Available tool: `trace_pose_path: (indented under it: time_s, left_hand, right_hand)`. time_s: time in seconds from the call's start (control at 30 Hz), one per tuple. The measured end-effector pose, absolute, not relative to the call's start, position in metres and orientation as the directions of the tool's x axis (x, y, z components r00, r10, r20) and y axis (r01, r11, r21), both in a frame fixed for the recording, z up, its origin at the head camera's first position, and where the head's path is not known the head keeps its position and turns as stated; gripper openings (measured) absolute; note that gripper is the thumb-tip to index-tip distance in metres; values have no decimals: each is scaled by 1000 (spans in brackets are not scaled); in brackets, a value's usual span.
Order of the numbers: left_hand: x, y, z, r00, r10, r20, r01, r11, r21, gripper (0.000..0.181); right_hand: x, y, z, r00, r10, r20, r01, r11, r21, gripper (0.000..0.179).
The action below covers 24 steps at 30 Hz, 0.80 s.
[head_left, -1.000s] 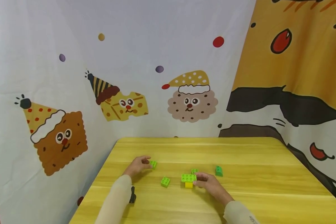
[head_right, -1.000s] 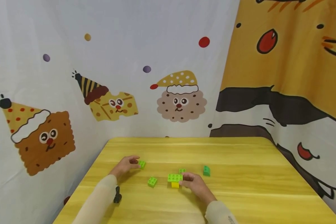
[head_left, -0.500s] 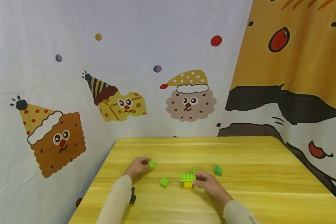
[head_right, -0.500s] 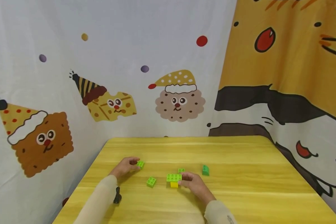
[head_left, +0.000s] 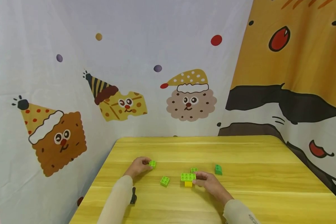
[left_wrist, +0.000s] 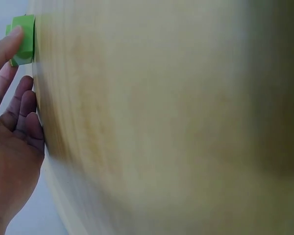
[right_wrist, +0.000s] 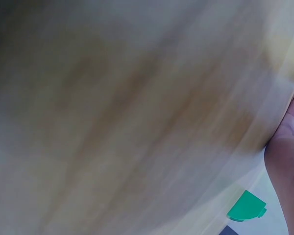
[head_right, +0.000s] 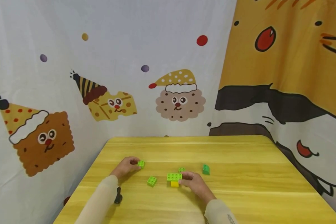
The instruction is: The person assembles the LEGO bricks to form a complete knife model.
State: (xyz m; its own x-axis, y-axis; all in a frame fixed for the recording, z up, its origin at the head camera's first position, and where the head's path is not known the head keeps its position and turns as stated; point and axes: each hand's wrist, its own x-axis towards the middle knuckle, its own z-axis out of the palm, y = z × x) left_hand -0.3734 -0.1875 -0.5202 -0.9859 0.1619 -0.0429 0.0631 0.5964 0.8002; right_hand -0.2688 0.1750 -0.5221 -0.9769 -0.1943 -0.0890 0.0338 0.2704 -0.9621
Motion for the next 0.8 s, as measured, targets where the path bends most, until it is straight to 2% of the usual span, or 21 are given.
trace_pose_path:
  time_s: [0.8]
  left_hand:
    - [-374, -181, -510, -984, 173, -42, 65, 568, 820, 32]
  right_hand:
    - [-269, 174, -523, -977, -198, -83, 32, 248, -968, 49]
